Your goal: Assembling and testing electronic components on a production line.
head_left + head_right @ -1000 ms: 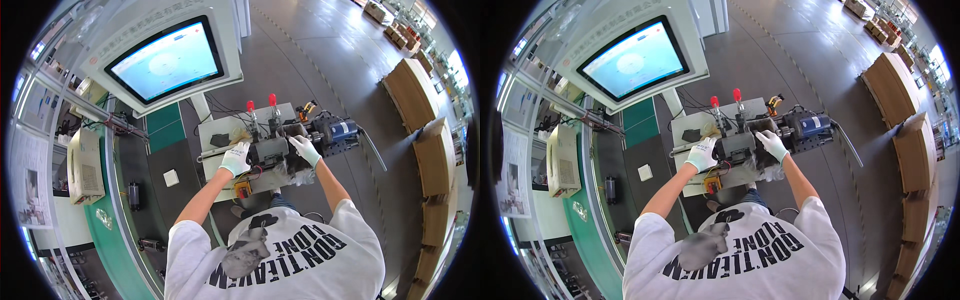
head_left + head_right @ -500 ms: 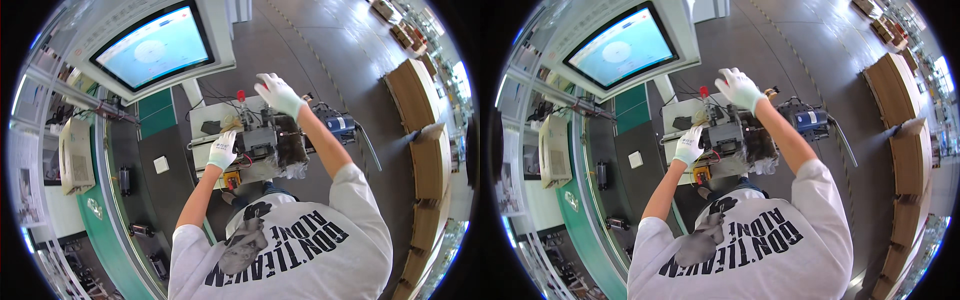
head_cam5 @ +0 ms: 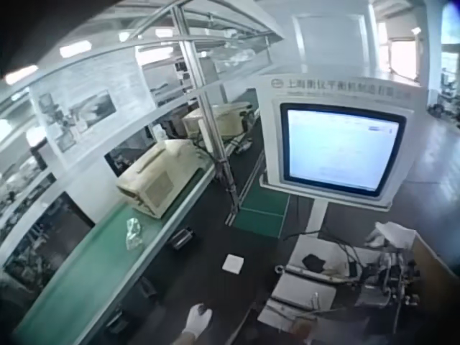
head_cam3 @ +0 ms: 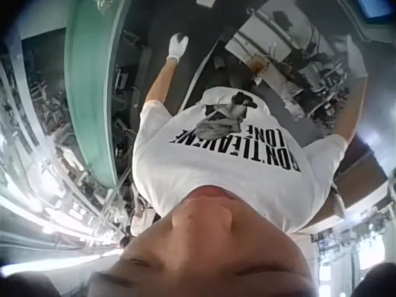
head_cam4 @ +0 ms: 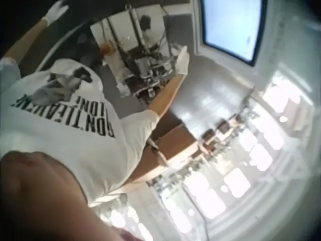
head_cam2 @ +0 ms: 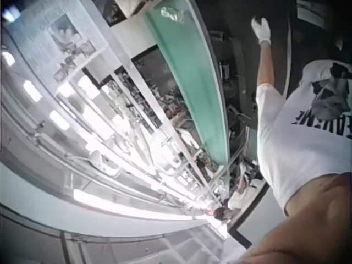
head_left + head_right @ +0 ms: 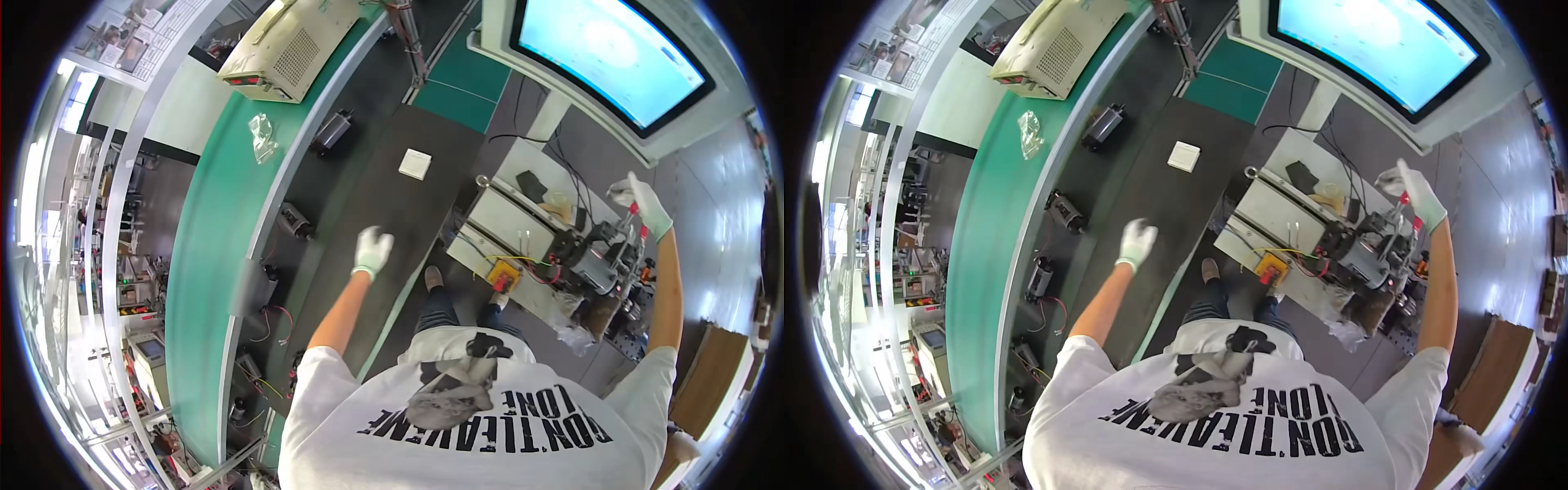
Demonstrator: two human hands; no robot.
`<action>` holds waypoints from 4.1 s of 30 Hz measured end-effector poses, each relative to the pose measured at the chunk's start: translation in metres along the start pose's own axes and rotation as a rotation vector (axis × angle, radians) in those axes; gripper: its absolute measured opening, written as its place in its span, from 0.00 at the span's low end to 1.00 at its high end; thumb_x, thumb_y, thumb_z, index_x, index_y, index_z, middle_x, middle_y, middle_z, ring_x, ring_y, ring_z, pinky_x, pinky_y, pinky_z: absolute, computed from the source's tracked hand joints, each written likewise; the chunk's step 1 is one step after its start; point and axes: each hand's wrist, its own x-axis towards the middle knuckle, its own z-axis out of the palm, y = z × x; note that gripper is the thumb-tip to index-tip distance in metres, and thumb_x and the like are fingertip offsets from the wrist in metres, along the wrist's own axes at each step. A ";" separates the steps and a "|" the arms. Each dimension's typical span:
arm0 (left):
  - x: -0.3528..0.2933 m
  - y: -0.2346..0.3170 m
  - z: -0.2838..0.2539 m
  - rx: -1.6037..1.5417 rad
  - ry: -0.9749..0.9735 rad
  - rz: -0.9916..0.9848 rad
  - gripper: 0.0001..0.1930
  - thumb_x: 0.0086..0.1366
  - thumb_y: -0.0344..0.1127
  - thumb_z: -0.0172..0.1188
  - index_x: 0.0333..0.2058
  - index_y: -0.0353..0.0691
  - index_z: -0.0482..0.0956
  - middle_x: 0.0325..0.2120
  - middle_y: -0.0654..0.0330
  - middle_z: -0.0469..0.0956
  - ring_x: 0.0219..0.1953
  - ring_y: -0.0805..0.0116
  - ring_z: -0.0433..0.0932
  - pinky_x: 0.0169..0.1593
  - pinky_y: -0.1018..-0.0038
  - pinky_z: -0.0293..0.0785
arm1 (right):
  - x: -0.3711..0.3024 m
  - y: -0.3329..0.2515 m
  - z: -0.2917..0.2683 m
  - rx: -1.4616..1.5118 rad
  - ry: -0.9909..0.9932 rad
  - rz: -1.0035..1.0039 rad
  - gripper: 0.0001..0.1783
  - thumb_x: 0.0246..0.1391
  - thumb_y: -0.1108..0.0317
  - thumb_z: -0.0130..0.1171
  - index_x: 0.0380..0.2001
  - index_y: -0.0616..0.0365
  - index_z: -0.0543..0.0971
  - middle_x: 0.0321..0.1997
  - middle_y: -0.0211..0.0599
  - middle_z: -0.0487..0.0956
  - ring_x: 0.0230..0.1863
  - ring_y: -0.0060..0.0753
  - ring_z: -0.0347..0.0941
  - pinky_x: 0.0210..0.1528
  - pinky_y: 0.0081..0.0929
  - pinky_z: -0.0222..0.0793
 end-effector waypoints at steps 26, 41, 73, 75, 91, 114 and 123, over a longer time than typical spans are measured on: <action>-0.007 -0.122 -0.068 0.226 0.353 -0.976 0.53 0.38 0.57 0.81 0.52 0.22 0.65 0.46 0.38 0.77 0.46 0.42 0.80 0.50 0.54 0.81 | 0.018 0.131 0.380 1.115 1.208 0.534 0.13 0.63 0.54 0.58 0.43 0.47 0.73 0.31 0.27 0.77 0.20 0.18 0.69 0.19 0.20 0.62; -0.105 0.141 0.026 -0.332 -0.439 0.109 0.15 0.66 0.31 0.59 0.51 0.33 0.77 0.44 0.56 0.80 0.44 0.69 0.78 0.51 0.73 0.75 | -0.015 0.007 0.415 0.906 0.227 -0.048 0.21 0.70 0.54 0.47 0.38 0.60 0.82 0.26 0.28 0.78 0.23 0.18 0.73 0.27 0.18 0.68; -0.112 0.140 0.263 -0.126 -0.157 -0.035 0.23 0.70 0.46 0.44 0.47 0.29 0.75 0.48 0.37 0.75 0.53 0.39 0.70 0.60 0.55 0.63 | -0.003 0.100 0.351 -0.509 0.426 -0.073 0.22 0.66 0.52 0.44 0.38 0.55 0.82 0.40 0.49 0.82 0.44 0.52 0.78 0.48 0.43 0.73; -0.118 0.174 0.278 -0.051 -0.112 -0.132 0.20 0.69 0.44 0.43 0.44 0.30 0.75 0.46 0.37 0.75 0.52 0.39 0.70 0.58 0.53 0.65 | -0.005 0.123 0.347 -0.561 0.515 -0.103 0.21 0.66 0.52 0.44 0.38 0.55 0.82 0.40 0.47 0.82 0.44 0.51 0.78 0.47 0.42 0.73; -0.110 0.120 0.290 0.166 0.044 0.536 0.08 0.61 0.33 0.51 0.36 0.37 0.75 0.44 0.52 0.76 0.49 0.49 0.72 0.51 0.56 0.67 | 0.005 0.106 0.347 -0.730 0.339 -0.142 0.18 0.64 0.56 0.45 0.35 0.54 0.81 0.40 0.40 0.83 0.43 0.48 0.79 0.45 0.44 0.73; -0.142 0.172 0.147 -0.095 -0.591 0.708 0.05 0.63 0.33 0.59 0.31 0.37 0.78 0.27 0.52 0.79 0.34 0.50 0.78 0.40 0.55 0.72 | -0.057 0.092 0.388 0.035 0.537 -0.089 0.19 0.62 0.51 0.54 0.30 0.56 0.82 0.29 0.45 0.82 0.33 0.53 0.79 0.37 0.42 0.73; -0.127 0.139 0.232 -0.188 -0.305 0.205 0.46 0.55 0.47 0.72 0.65 0.27 0.58 0.59 0.37 0.66 0.62 0.41 0.64 0.66 0.59 0.61 | -0.031 0.108 0.372 -0.383 0.768 -0.013 0.18 0.61 0.52 0.55 0.28 0.54 0.82 0.29 0.45 0.81 0.33 0.55 0.78 0.35 0.46 0.74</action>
